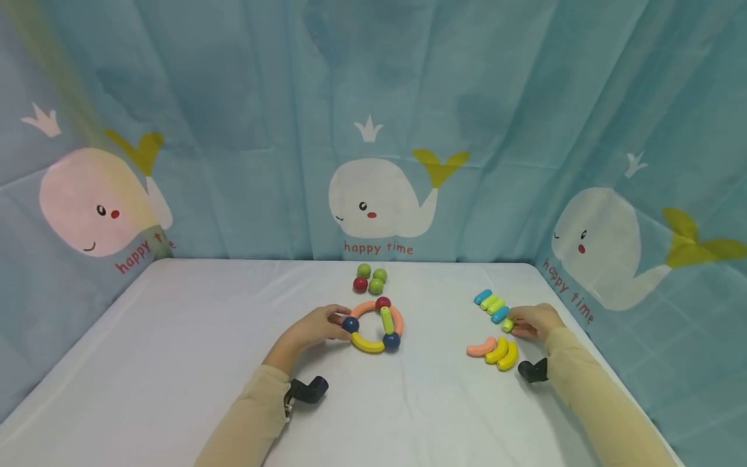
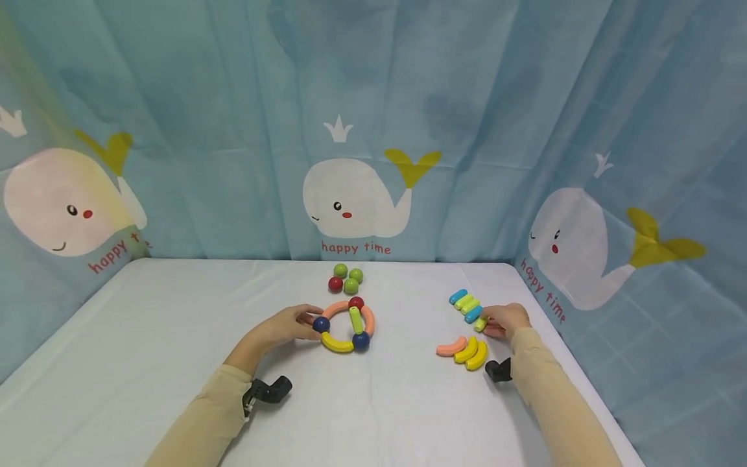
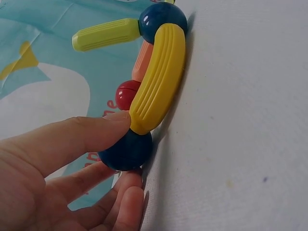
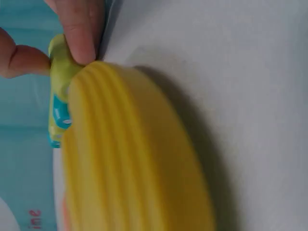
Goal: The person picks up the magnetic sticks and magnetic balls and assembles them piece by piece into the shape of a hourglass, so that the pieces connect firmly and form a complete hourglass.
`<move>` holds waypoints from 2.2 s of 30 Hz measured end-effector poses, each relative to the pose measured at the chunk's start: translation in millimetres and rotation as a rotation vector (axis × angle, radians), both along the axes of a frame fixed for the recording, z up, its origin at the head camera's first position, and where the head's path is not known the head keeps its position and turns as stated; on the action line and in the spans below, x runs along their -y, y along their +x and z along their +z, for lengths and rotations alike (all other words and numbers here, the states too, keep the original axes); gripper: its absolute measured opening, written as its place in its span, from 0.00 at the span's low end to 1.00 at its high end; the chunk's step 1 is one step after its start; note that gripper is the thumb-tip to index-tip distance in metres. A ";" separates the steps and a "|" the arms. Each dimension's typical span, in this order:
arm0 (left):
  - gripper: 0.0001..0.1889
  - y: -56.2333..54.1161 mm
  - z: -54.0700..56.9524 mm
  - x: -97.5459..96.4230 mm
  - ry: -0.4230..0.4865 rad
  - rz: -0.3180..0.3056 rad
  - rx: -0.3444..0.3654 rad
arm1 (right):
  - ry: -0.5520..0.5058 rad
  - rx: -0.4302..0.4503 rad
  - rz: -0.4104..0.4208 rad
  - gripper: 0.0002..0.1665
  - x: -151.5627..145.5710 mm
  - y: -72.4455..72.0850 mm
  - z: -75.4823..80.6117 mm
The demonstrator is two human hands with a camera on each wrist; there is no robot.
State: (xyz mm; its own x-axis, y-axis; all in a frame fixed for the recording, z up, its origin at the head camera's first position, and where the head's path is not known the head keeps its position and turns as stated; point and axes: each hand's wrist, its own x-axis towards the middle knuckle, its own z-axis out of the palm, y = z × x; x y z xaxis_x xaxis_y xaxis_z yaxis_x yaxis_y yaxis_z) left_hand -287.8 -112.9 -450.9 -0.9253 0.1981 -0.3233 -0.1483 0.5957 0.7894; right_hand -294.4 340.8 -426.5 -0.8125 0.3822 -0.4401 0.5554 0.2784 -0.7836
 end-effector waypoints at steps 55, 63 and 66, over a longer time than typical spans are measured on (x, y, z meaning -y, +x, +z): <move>0.28 -1.6 -1.8 1.9 0.029 0.007 0.006 | -0.012 -0.462 0.605 0.15 219.0 -27.7 -4.2; 0.28 -2.9 0.2 1.1 0.042 0.019 0.017 | 0.051 -0.415 0.620 0.19 216.8 -26.1 -5.4; 0.31 -3.3 2.8 -1.6 0.039 0.040 0.034 | 0.080 -0.349 0.664 0.26 213.0 -31.0 -10.8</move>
